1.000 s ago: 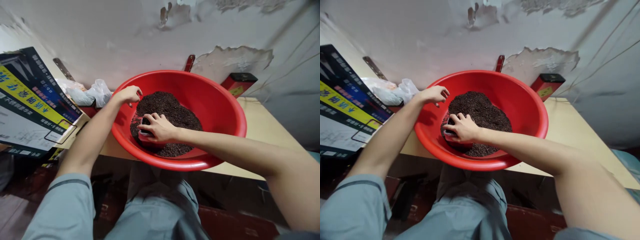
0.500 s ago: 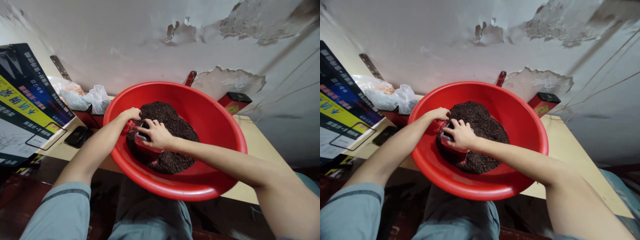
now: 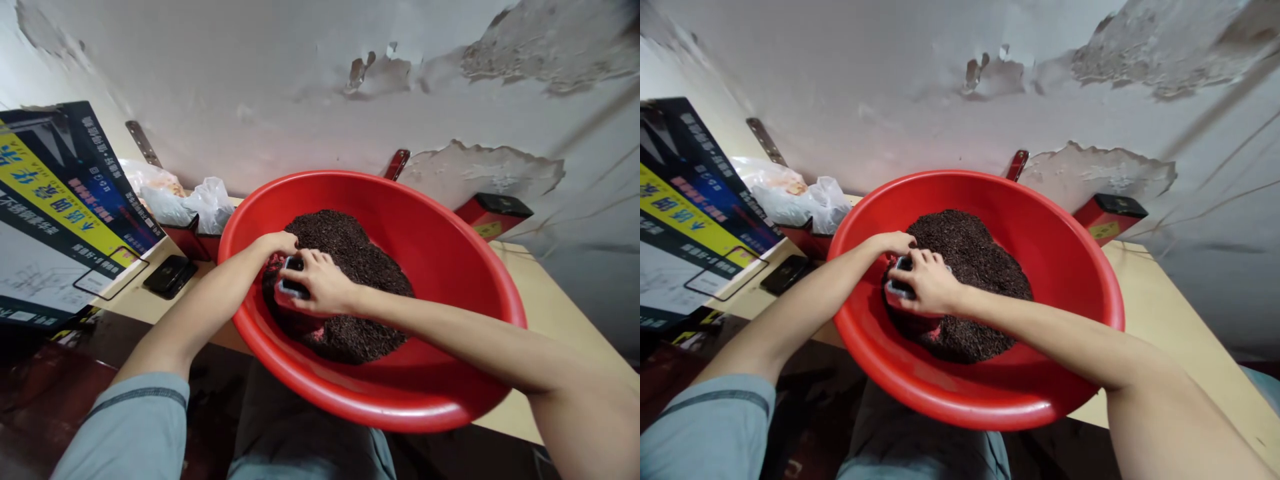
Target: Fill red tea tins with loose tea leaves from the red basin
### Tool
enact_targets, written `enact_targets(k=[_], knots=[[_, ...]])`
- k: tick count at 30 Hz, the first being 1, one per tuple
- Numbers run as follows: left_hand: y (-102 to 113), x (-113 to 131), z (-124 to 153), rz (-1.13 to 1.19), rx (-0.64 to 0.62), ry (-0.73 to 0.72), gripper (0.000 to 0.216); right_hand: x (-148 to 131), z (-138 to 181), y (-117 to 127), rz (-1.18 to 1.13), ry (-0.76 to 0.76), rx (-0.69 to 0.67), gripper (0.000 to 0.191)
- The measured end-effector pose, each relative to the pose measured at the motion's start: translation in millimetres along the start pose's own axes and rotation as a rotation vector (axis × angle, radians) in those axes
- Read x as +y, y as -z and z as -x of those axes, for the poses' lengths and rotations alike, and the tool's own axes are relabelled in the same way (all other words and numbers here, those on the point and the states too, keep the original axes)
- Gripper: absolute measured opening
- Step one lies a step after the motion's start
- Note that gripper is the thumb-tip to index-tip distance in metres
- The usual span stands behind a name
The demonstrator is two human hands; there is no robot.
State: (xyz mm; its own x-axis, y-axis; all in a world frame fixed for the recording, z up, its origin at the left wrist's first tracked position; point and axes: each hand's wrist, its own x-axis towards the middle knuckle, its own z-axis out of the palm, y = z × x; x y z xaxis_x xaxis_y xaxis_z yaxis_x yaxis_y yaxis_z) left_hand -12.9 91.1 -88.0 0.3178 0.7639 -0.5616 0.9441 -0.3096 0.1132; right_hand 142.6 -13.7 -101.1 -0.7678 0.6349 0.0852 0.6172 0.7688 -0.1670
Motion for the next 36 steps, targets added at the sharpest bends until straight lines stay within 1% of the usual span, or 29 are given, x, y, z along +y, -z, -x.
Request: enact_targets(k=[2, 5, 7, 9, 12, 15, 18, 22, 25, 28, 31, 32, 35, 36], knots=[[1.7, -0.6, 0.4, -0.04, 0.002, 0.004, 0.048, -0.3, -2.6, 0.0, -0.022, 0.009, -0.02, 0.059], [3.4, -1.7, 0.9, -0.051, -0.032, 0.017, 0.042, -1.2, -4.4, 0.7, -0.034, -0.058, -0.037, 0.061], [3.6, -2.7, 0.4, -0.05, -0.02, 0.016, 0.042, -0.3, -4.2, 1.3, -0.034, -0.018, -0.028, 0.059], [3.2, -4.0, -0.7, -0.043, -0.038, 0.013, 0.043, 2.0, -3.7, 2.2, -0.037, 0.018, -0.036, 0.059], [2.2, -6.0, -2.7, -0.021, -0.112, 0.017, 0.043, 5.2, -2.8, 3.5, -0.025, -0.037, -0.019, 0.058], [1.9, -7.2, -3.9, -0.02, -0.114, 0.014, 0.046, 4.4, -1.8, 3.6, -0.022, 0.014, -0.024, 0.057], [2.3, -7.1, -3.7, -0.003, -0.136, 0.018, 0.049, 1.7, -1.2, 3.4, -0.015, -0.033, -0.029, 0.059], [1.9, -6.0, -3.0, -0.014, -0.15, 0.02, 0.051, 1.7, -0.9, 4.3, -0.027, 0.029, -0.053, 0.059], [0.8, -5.9, -3.8, -0.023, -0.169, 0.0, 0.049, 3.6, -1.3, 5.0, -0.013, -0.033, -0.036, 0.06], [-0.4, -7.2, -5.9, -0.03, -0.17, -0.015, 0.046, 4.0, -2.5, 5.1, -0.006, 0.042, -0.061, 0.06], [-1.6, -9.7, -9.2, -0.023, -0.184, -0.021, 0.045, 3.6, -4.2, 5.4, 0.006, 0.021, -0.071, 0.063], [-2.0, -10.6, -10.4, -0.017, -0.187, -0.026, 0.045, 3.6, -4.7, 5.8, 0.013, 0.026, -0.065, 0.063], [-3.2, -12.8, -13.4, 0.016, -0.198, -0.046, 0.05, 4.9, -5.8, 7.3, 0.012, 0.102, -0.088, 0.065], [-3.3, -13.3, -13.9, 0.032, -0.198, -0.049, 0.051, 5.4, -6.1, 7.9, 0.013, 0.097, -0.095, 0.066]])
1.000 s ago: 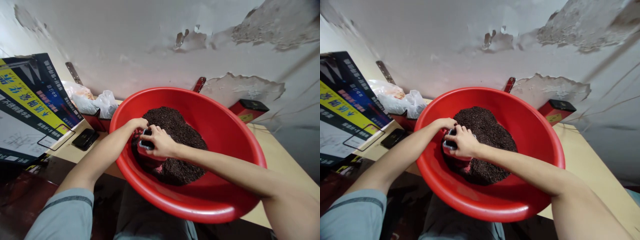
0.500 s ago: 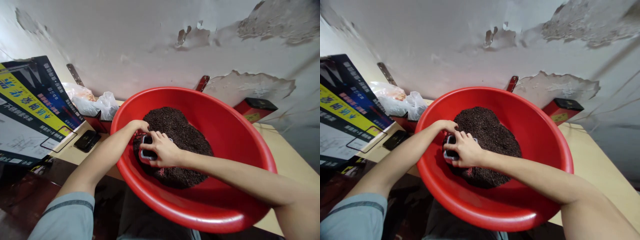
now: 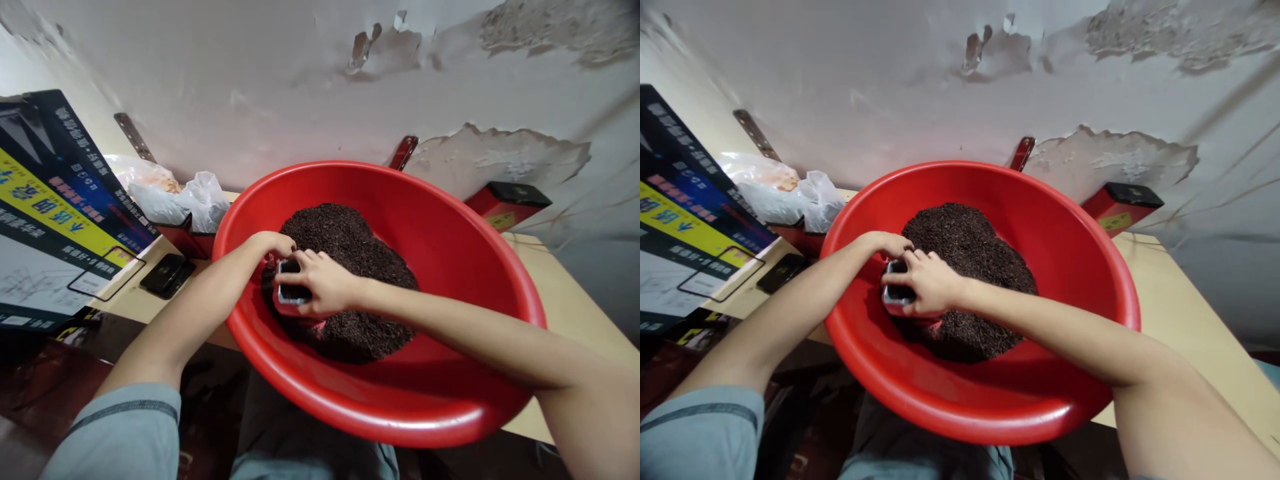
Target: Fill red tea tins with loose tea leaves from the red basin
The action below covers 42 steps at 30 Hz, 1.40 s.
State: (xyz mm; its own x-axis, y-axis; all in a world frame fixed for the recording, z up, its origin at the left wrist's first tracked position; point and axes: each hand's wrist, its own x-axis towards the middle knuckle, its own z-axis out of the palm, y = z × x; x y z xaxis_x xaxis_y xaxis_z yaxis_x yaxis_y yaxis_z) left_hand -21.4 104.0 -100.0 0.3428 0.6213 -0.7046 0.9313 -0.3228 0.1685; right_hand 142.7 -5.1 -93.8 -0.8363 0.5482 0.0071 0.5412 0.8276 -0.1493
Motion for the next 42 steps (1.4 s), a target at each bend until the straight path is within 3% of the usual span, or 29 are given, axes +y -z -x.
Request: enact_targets(k=[2, 6, 9, 20, 22, 26, 33, 38, 42], knots=[[0.2, -0.8, -0.1, 0.023, 0.02, 0.005, 0.054, 0.6, 0.2, 0.5, 0.019, -0.025, 0.008, 0.067], [0.2, -1.3, 1.0, 0.019, 0.013, 0.023, 0.058, -1.7, 2.5, -1.1, 0.035, 0.067, -0.006, 0.066], [-1.2, -0.4, 0.6, 0.072, -0.049, 0.008, 0.06, -5.3, 4.4, -3.9, 0.064, -0.032, 0.033, 0.066], [-3.8, 2.7, 0.2, 0.104, -0.03, -0.001, 0.063, -13.8, 4.0, -5.7, 0.097, -0.02, 0.029, 0.072], [-2.4, 2.3, 1.2, 0.073, 0.014, -0.003, 0.06, -13.2, 2.7, -6.3, 0.103, -0.085, 0.039, 0.071], [-1.4, 0.2, 1.3, 0.056, 0.043, -0.015, 0.061, -10.0, -1.1, -7.3, 0.123, -0.022, 0.016, 0.075], [-0.6, -0.5, 3.2, 0.123, 0.105, -0.015, 0.051, -9.7, -1.0, -4.8, 0.161, -0.061, 0.011, 0.075], [8.4, -4.0, 10.0, 0.002, 0.289, 0.076, 0.048, -2.7, -8.0, -4.0, 0.162, -0.087, 0.01, 0.076], [12.5, -15.6, 6.2, 0.025, 0.292, 0.127, 0.046, 10.6, -22.4, -2.7, 0.133, -0.234, -0.019, 0.081]])
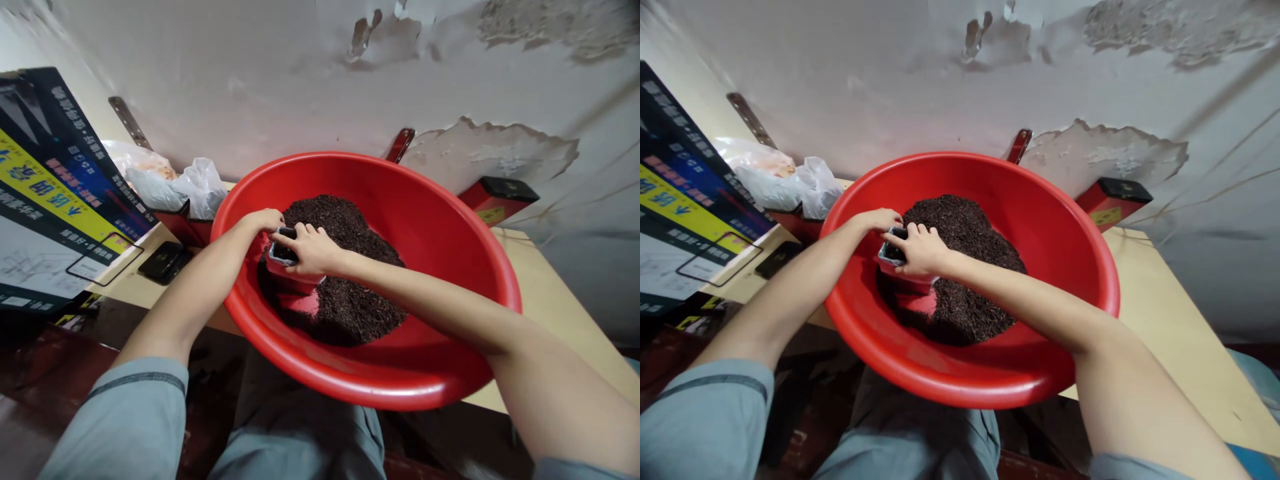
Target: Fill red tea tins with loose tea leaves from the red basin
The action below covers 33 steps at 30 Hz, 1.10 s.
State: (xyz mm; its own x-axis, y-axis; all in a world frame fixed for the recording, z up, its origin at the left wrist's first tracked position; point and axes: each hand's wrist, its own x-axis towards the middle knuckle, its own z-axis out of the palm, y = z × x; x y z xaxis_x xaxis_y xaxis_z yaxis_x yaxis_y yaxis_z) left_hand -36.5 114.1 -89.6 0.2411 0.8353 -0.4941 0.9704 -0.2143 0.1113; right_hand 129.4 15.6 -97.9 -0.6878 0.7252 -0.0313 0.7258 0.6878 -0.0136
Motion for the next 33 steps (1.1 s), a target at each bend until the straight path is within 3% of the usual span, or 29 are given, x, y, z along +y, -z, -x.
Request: enact_targets(k=[5, 9, 11, 13, 15, 18, 21, 23, 28, 33], knots=[[-2.8, -12.8, -9.7, -0.017, 0.03, -0.001, 0.047, 14.4, -4.9, 5.0, -0.123, 0.102, -0.09, 0.091], [-0.9, -12.1, -6.9, 0.033, 0.037, -0.022, 0.046, 68.6, -12.5, 11.6, -0.356, 0.186, -0.069, 0.084], [1.3, -9.6, -3.6, 0.051, 0.04, -0.015, 0.047, 109.6, -23.1, 7.5, -0.415, 0.033, 0.03, 0.081], [3.5, -7.6, -0.7, 0.079, 0.04, -0.012, 0.049, 145.8, -35.1, -6.8, -0.355, -0.239, 0.147, 0.094], [5.4, -6.8, 1.4, 0.122, 0.031, -0.024, 0.049, 166.3, -45.9, -30.9, -0.335, -0.47, 0.13, 0.104], [7.8, -7.4, 3.5, 0.157, 0.005, -0.03, 0.049, 164.8, -56.4, -73.4, -0.295, -0.609, 0.011, 0.101], [9.8, -7.9, 4.6, 0.102, 0.001, -0.021, 0.048, 148.8, -58.1, -101.3, -0.147, -0.566, 0.052, 0.089], [10.7, -7.2, 5.2, 0.057, 0.005, -0.026, 0.048, 143.5, -55.8, -105.9, -0.098, -0.511, 0.07, 0.08], [9.8, -4.4, 4.9, 0.04, -0.017, -0.053, 0.052, 145.8, -55.5, -97.4, -0.097, -0.427, -0.046, 0.067], [3.7, -10.5, 0.2, 0.139, -0.075, -0.058, 0.051, 142.8, -61.9, -99.4, -0.041, -0.468, 0.068, 0.063]])
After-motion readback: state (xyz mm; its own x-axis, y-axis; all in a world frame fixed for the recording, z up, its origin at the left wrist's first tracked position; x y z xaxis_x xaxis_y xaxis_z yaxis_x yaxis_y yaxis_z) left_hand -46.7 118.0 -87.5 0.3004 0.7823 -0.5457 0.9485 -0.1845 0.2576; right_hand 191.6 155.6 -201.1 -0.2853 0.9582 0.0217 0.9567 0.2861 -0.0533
